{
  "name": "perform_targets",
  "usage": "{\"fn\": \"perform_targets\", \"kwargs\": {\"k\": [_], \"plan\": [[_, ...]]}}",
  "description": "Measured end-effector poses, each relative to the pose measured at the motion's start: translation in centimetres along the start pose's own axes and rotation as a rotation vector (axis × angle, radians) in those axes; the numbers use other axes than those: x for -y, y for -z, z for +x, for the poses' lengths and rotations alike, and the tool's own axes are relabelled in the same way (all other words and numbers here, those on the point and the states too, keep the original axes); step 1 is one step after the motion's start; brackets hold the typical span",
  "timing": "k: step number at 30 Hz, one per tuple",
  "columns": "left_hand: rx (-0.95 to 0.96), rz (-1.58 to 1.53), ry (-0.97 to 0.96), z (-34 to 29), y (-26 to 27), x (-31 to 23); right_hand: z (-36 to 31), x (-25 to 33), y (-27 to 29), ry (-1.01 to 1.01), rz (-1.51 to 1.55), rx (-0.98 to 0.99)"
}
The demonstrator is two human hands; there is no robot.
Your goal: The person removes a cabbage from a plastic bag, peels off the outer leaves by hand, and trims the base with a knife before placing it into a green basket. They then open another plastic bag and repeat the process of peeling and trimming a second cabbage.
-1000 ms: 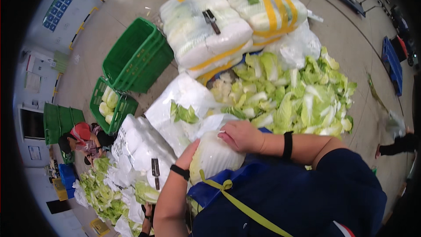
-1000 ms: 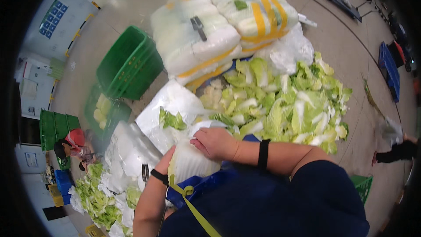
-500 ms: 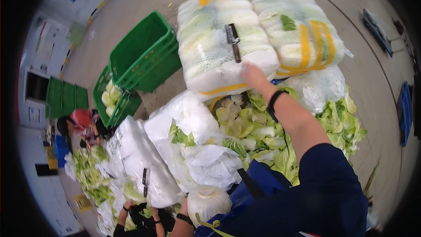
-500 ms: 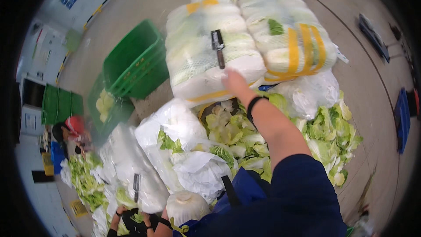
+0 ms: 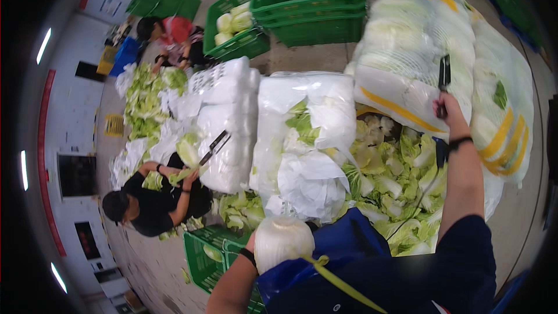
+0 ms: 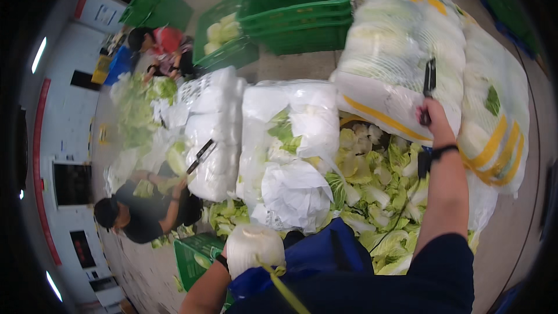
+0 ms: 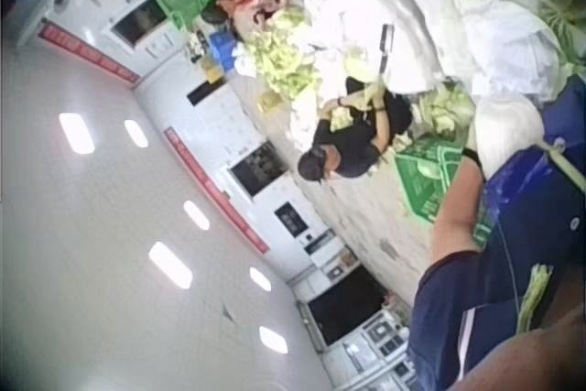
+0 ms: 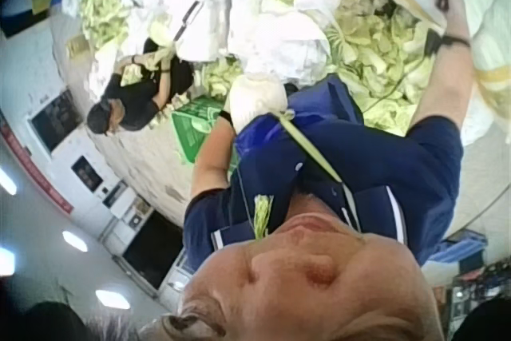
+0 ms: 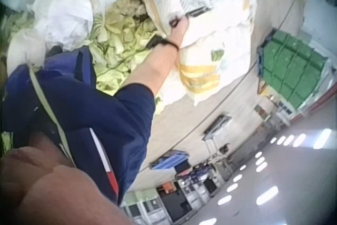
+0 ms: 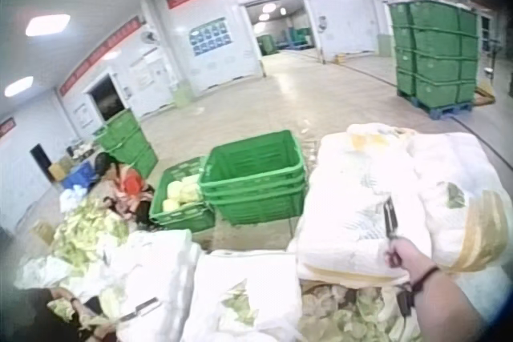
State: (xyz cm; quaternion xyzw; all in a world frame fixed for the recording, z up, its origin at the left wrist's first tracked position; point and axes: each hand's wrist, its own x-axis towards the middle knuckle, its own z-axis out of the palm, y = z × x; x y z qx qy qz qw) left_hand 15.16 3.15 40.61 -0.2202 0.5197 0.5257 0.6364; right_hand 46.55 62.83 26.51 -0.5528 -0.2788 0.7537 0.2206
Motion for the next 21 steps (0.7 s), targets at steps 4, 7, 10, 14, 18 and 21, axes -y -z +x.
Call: {"fn": "perform_targets", "kwargs": {"k": [4, 7, 10, 14, 18, 21], "plan": [[0.355, 0.103, -0.221, -0.1, 1.6, -0.7, -16.3, -6.8, -3.7, 0.137, -0.109, 0.042], [0.441, 0.236, -0.200, -0.5, -1.0, -3.9, -25.2, -12.6, -4.7, 0.093, -0.353, 0.130], [0.565, 0.391, -0.164, 0.1, -3.4, -6.0, -33.4, -15.5, -10.3, 0.238, -0.604, 0.236], [0.710, 0.535, -0.127, -0.7, -4.4, -5.8, -41.8, -14.0, -17.6, 0.622, -0.918, 0.291], [0.805, 0.585, -0.145, -1.7, -4.1, -6.2, -47.0, -14.3, -22.0, 1.004, -1.266, 0.387], [0.805, 0.544, -0.162, -2.4, -2.3, -6.9, -49.4, -16.1, -24.4, 1.053, -1.363, 0.388]]}}
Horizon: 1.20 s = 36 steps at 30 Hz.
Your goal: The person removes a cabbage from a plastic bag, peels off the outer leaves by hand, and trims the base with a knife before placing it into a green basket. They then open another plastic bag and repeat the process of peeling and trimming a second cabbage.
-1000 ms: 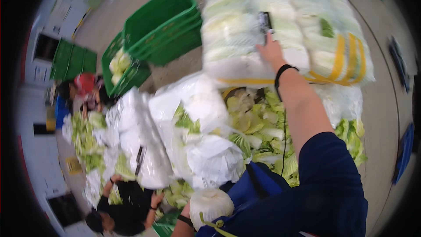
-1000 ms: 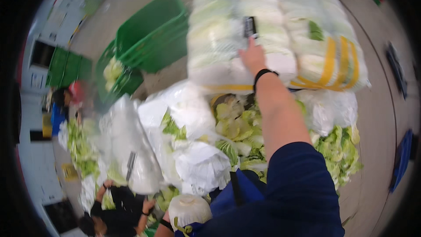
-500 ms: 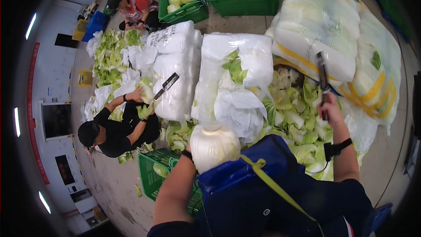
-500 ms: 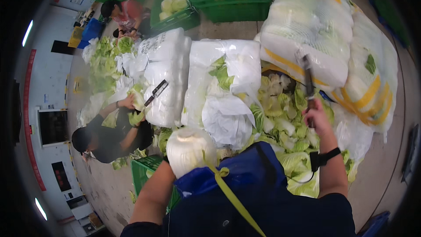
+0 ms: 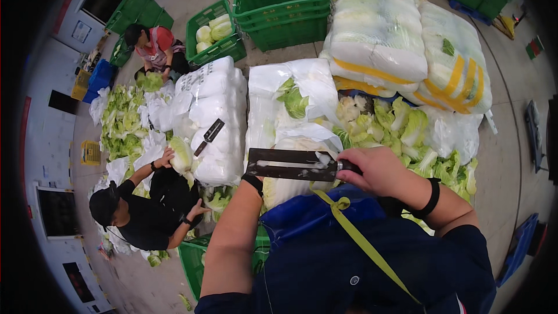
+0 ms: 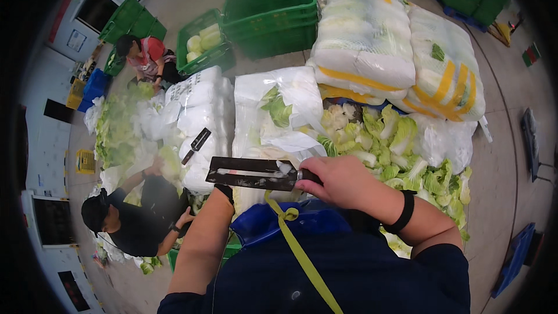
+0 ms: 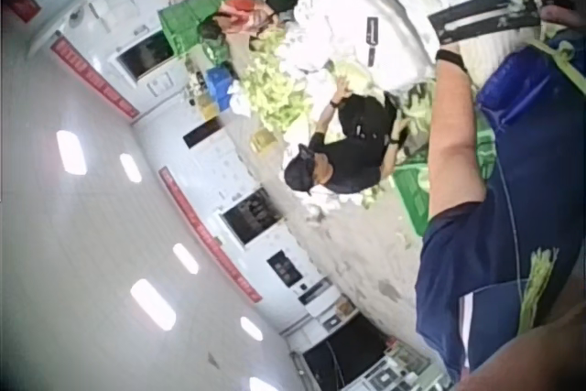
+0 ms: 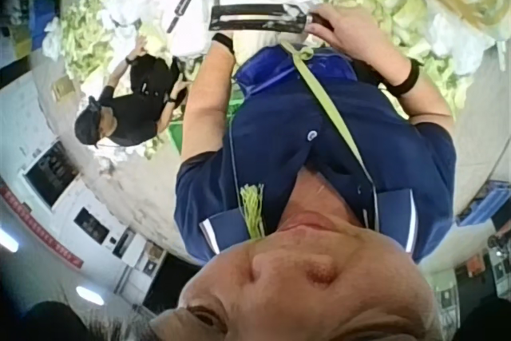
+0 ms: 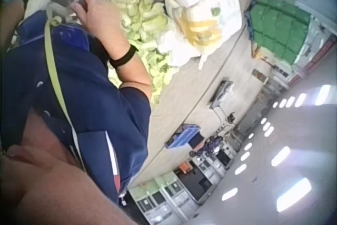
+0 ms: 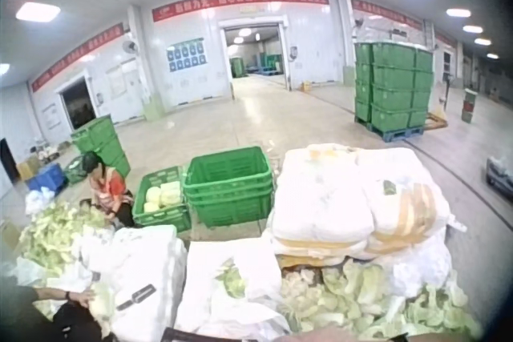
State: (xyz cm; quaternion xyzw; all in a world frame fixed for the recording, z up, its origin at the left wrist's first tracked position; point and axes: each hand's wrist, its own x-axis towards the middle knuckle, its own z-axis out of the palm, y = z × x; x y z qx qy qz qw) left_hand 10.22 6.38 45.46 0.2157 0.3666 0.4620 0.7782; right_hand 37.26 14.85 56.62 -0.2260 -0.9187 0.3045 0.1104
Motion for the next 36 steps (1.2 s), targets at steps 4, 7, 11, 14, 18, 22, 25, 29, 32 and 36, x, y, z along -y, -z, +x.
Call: {"fn": "perform_targets", "kwargs": {"k": [4, 7, 11, 14, 18, 22, 25, 29, 32, 36], "plan": [[-0.043, -0.052, -0.038, -2.2, 1.0, 0.5, -0.2, 0.3, -2.4, -0.016, -0.125, -0.036], [-0.023, -0.011, -0.054, -3.0, 1.3, 0.8, -0.4, 1.1, -2.5, -0.013, -0.167, -0.067], [0.086, 0.251, -0.137, -3.3, -0.6, -0.1, -0.4, 3.4, -1.8, 0.077, -0.230, -0.004], [0.116, 0.273, -0.134, -3.6, -2.2, -0.7, -0.8, 3.3, -2.1, 0.125, -0.252, -0.045], [-0.130, -0.168, -0.007, -3.3, 0.6, 0.2, -1.0, 2.3, -2.2, 0.090, -0.169, -0.184], [-0.073, -0.114, -0.020, -3.2, 0.8, -0.6, -1.3, 2.8, -1.2, 0.102, -0.245, -0.109], [-0.066, -0.122, -0.021, -3.3, 0.6, -0.2, -1.2, 2.9, -1.0, 0.092, -0.263, -0.082], [-0.224, -0.261, -0.022, -4.0, 0.6, 0.8, -1.4, 1.7, -1.7, 0.120, -0.255, -0.023], [-0.010, -0.078, -0.059, -6.0, 0.3, 0.6, -2.6, -7.8, -3.3, -0.240, -0.278, 0.067], [-0.115, -0.015, -0.144, -5.6, 0.6, -0.7, -6.2, -15.9, 0.6, -0.586, -0.256, -0.144]]}}
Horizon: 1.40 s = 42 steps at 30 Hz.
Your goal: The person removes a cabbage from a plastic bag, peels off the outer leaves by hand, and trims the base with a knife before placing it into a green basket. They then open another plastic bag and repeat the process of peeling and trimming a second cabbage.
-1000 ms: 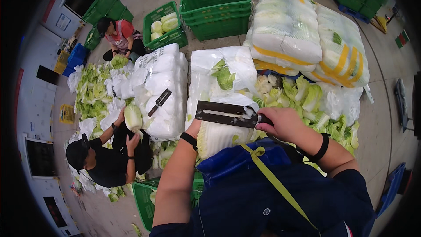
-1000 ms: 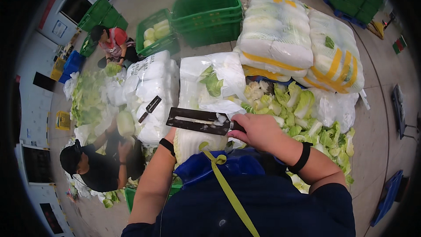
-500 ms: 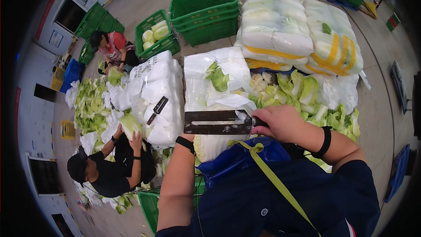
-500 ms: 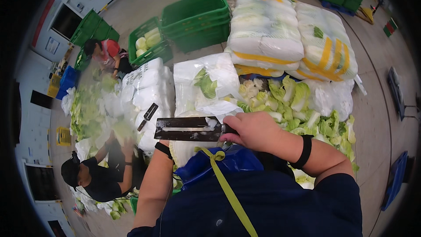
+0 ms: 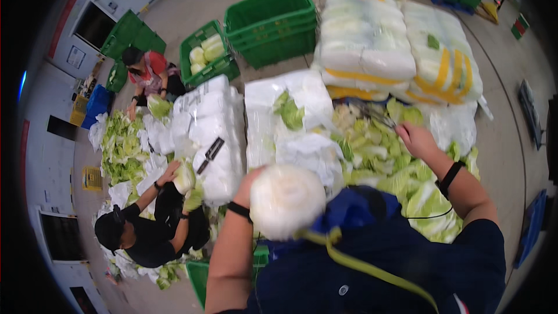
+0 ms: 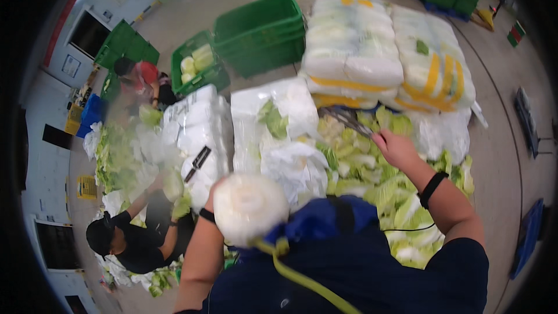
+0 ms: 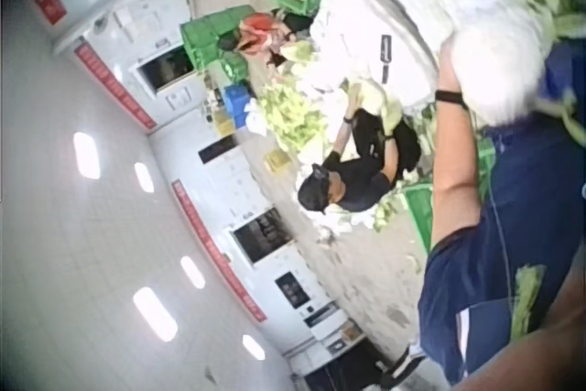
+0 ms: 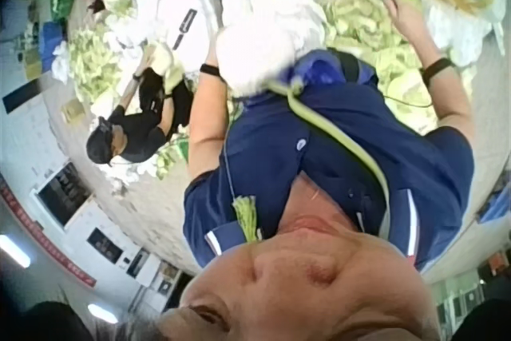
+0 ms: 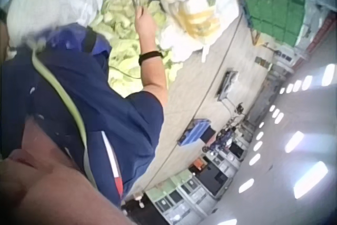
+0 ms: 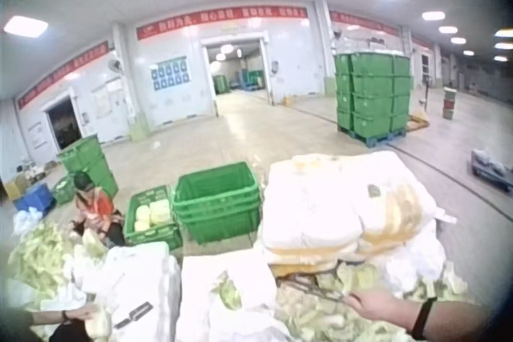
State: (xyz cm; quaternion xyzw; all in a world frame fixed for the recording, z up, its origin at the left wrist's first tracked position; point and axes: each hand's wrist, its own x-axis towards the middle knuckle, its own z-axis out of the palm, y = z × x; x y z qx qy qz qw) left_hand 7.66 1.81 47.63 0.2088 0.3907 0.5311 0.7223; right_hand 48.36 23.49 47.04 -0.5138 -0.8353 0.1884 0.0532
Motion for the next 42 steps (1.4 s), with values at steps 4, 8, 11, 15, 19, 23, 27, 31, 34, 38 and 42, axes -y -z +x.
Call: {"fn": "perform_targets", "kwargs": {"k": [4, 8, 11, 15, 19, 23, 27, 31, 34, 38, 42], "plan": [[-0.140, -0.189, 0.110, 0.9, 2.7, 3.1, -4.0, 14.7, 2.9, 0.369, 0.289, 0.072], [-0.037, -0.104, 0.120, -0.3, 0.9, 2.5, -2.7, 14.1, 0.1, 0.317, -0.096, 0.276], [-0.137, -0.137, 0.159, 0.3, 2.5, 1.4, -0.9, 5.8, -1.1, 0.062, -0.028, 0.193], [-0.284, -0.463, 0.207, -0.8, 2.9, 3.8, -5.4, 17.2, 2.5, 0.541, 0.124, 0.175], [-0.157, 0.037, 0.043, -0.9, 0.2, 1.8, -1.2, 10.4, 0.4, 0.395, -0.017, 0.147], [-0.116, 0.047, 0.091, -1.4, 2.3, 2.3, -4.6, 15.8, 2.7, 0.517, 0.215, 0.063], [-0.047, -0.017, 0.118, -1.2, 2.8, 2.8, -3.7, 12.3, -0.8, 0.608, 0.093, 0.025], [0.003, -0.321, 0.199, -1.4, 2.1, 2.2, -3.2, 8.8, -1.7, 0.309, 0.019, -0.004], [0.059, -0.478, 0.215, -1.4, 2.1, 1.6, -3.1, 8.9, -1.5, 0.410, 0.082, -0.110], [-0.016, -0.372, 0.126, 0.1, 1.9, 1.6, -1.7, 10.4, -1.3, 0.284, 0.339, -0.078], [-0.316, -0.192, 0.148, 2.3, 1.1, 1.1, -1.2, 11.2, -1.6, 0.450, 0.429, -0.048]]}}
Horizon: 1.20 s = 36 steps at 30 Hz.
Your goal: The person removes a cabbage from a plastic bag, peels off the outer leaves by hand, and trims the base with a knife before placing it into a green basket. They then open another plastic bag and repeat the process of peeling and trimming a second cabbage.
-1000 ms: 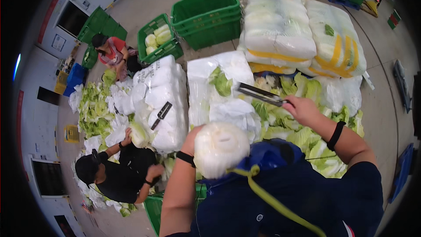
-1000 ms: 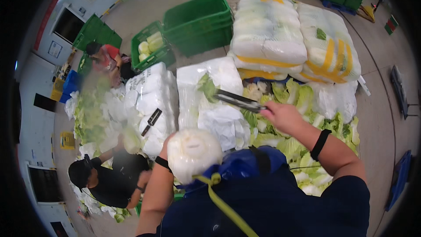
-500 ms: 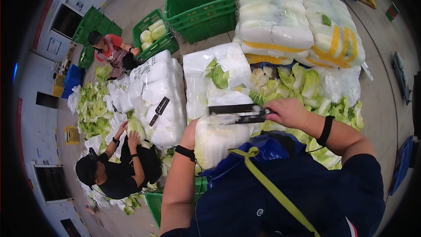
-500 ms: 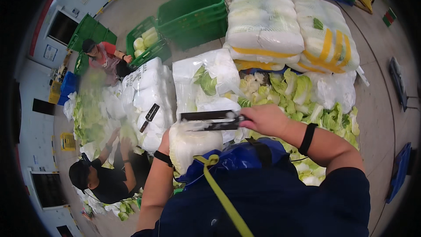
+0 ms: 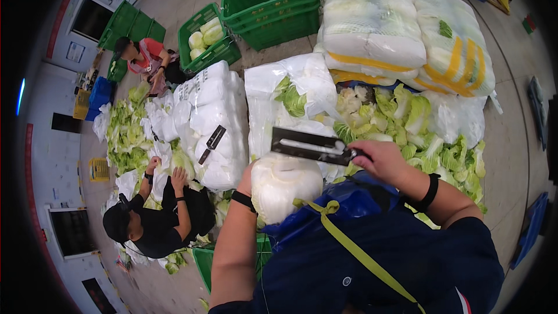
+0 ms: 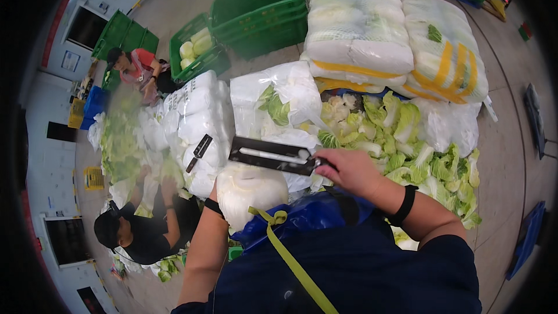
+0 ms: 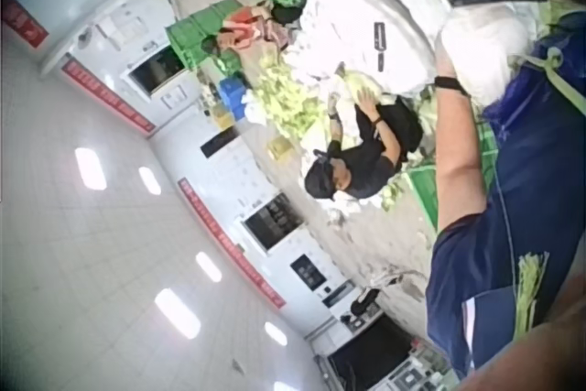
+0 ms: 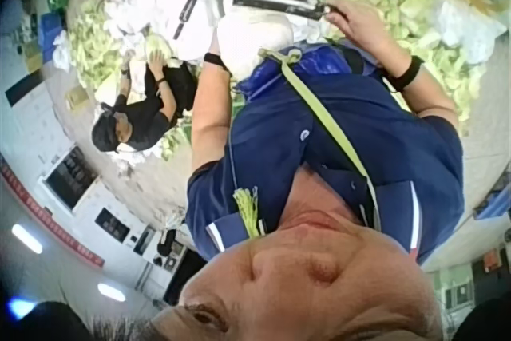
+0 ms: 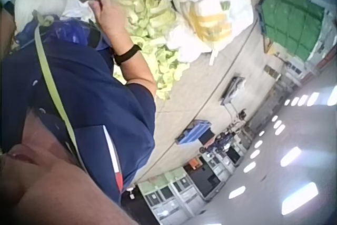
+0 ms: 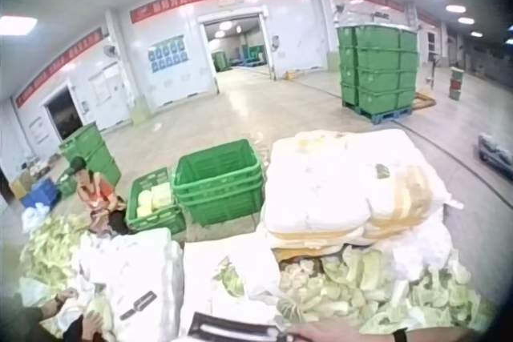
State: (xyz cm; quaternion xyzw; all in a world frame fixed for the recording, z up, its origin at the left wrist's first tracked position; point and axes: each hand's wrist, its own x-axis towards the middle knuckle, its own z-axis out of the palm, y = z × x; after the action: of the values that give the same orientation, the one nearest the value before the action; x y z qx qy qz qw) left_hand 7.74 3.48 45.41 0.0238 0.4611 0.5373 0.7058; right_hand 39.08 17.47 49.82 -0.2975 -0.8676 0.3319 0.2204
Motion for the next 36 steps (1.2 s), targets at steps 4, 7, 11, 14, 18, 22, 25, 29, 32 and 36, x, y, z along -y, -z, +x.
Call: {"fn": "perform_targets", "kwargs": {"k": [4, 7, 11, 14, 18, 22, 25, 29, 32, 36], "plan": [[0.102, 0.409, -0.032, 1.3, -0.7, -0.5, 1.8, -0.3, 1.2, 0.243, -0.108, 0.168], [0.194, 1.002, -0.161, 1.0, -0.3, -0.4, 4.7, -7.3, 0.8, -0.202, -0.221, 0.299], [-0.066, 0.252, 0.007, -1.2, -3.3, -1.0, 6.2, -20.2, 2.4, -0.605, -0.205, 0.035], [-0.194, 0.715, -0.131, -2.7, -6.7, -1.1, 10.0, -23.0, 4.5, -0.605, 0.007, -0.028], [-0.267, 0.856, -0.218, -3.9, -11.8, -3.5, 11.9, -19.0, 4.3, -0.740, 0.993, 0.224], [-0.496, 0.933, -0.413, -5.5, -15.3, -2.4, 11.8, -9.2, -1.7, -0.799, 1.577, 0.923], [-0.590, 1.129, -0.505, -7.3, -16.3, -1.5, 11.1, -4.9, -6.1, -0.753, 1.726, 1.180], [-0.596, 1.396, -0.553, -9.8, -18.1, -2.7, 12.5, -2.3, -6.0, -0.731, 1.695, 1.248], [-0.360, 1.474, -0.468, -11.3, -17.5, -4.6, 12.5, -2.1, -6.4, -0.653, 1.663, 1.268], [-0.132, 0.741, -0.165, -9.3, -10.9, -7.6, 12.0, -1.5, -6.2, -0.449, 1.648, 1.263]]}}
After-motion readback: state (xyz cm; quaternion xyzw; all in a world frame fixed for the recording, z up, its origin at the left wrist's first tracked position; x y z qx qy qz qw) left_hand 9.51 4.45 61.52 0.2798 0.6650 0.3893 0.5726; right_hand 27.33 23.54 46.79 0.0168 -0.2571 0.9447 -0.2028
